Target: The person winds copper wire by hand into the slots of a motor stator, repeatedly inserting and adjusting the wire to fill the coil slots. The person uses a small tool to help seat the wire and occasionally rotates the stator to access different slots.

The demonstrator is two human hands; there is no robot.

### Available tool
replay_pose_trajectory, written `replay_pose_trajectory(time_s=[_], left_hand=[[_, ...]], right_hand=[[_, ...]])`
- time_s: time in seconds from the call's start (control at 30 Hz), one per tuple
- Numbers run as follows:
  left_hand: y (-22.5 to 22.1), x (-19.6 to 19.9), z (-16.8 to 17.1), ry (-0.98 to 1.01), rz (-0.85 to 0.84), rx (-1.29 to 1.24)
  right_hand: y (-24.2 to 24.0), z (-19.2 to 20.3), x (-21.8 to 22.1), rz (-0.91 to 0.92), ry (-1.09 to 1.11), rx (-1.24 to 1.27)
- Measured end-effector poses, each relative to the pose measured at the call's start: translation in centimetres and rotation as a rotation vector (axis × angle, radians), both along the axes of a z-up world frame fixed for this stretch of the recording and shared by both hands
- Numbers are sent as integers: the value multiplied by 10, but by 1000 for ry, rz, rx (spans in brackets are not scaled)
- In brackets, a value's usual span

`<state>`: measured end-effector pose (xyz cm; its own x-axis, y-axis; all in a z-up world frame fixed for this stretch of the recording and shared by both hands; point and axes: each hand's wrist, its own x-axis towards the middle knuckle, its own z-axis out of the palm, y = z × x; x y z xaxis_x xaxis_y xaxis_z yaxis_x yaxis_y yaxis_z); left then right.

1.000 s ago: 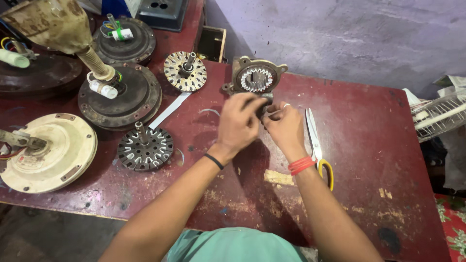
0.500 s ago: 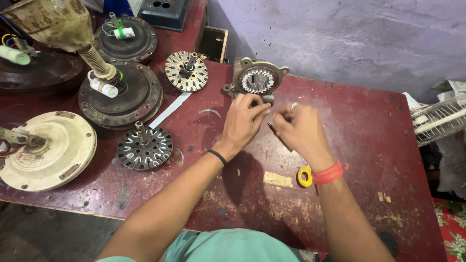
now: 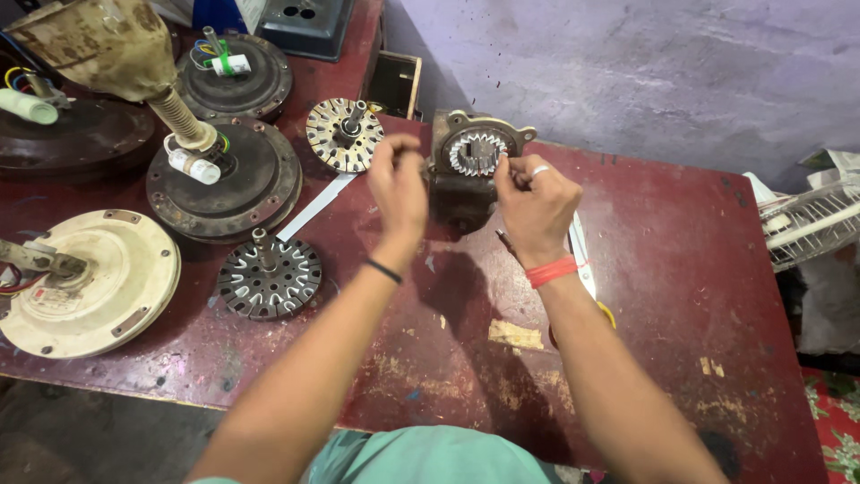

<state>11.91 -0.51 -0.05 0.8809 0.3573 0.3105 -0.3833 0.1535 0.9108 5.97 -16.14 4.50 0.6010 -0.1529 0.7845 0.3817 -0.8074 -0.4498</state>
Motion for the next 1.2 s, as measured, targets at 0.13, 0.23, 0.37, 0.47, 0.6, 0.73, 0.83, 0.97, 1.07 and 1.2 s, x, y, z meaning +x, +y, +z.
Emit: replay_pose_trajectory(time_s=[0.13,0.23,0.37,0.47,0.6,0.73,0.83,0.97,1.07,1.2], left_hand=[[19,72,-1,242,-638,-313],[19,105,0,444,-922,-323],[9,129,9,499,-1089,-256],[3,132,17,550,-1174,-224],[0,127,31,626,-1330,-89],[2,123,36,615,-1360,-34],[4,127,30,628,-1346,-93],[4,131,17,616,-1358,-163],[6,131,11,600,-1342,-171],[9,130,6,571,-1305,-214]], right_hand=[[14,-14,7,-24,-84,-19],[20,-22,15,-41,-151,-47],[24,-29,24,-88,-196,-80],[23,-31,29,-107,-223,-108],[23,-33,30,-88,-229,-95],[23,-32,31,-86,-243,-57],[20,-29,30,-67,-228,-21],[18,-28,17,-43,-75,41],[21,-30,6,6,-13,69],[20,-31,-1,15,24,-27]])
